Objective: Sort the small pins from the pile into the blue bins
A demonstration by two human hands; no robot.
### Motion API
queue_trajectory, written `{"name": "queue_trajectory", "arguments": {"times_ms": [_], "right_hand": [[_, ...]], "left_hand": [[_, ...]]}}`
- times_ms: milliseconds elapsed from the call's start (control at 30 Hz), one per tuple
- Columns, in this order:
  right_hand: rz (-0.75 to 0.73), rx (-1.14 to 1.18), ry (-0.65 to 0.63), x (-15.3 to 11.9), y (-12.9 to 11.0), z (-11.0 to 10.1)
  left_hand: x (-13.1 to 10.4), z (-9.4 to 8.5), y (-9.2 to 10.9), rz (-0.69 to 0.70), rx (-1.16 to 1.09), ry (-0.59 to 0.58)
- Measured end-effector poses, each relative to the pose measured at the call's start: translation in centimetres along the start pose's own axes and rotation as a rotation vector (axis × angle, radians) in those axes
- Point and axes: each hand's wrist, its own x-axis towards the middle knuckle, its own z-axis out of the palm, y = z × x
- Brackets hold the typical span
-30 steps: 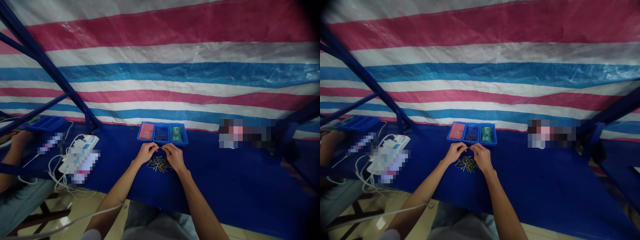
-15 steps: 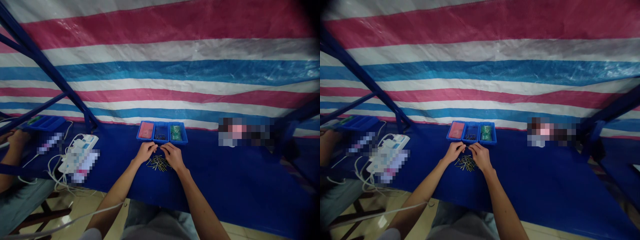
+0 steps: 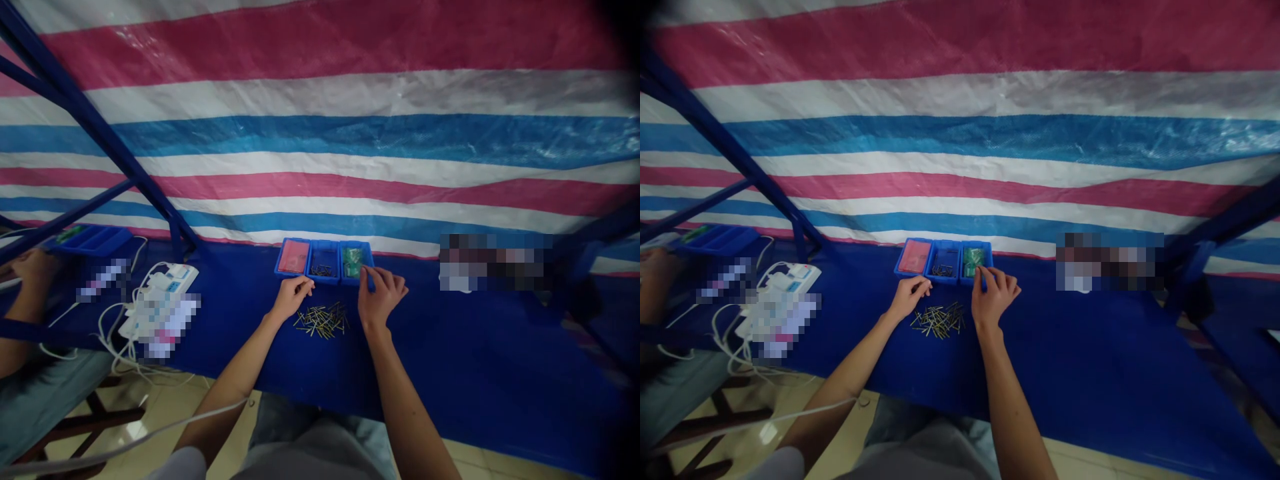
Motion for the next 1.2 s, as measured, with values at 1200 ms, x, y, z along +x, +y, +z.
{"name": "queue_trajectory", "arguments": {"times_ms": [1200], "right_hand": [[-0.261,-0.333,-0.957,10.6,1.5,6.1]], "left_hand": [[0.1,0.0,-0.5,-0.016,-0.004,-0.022]]}}
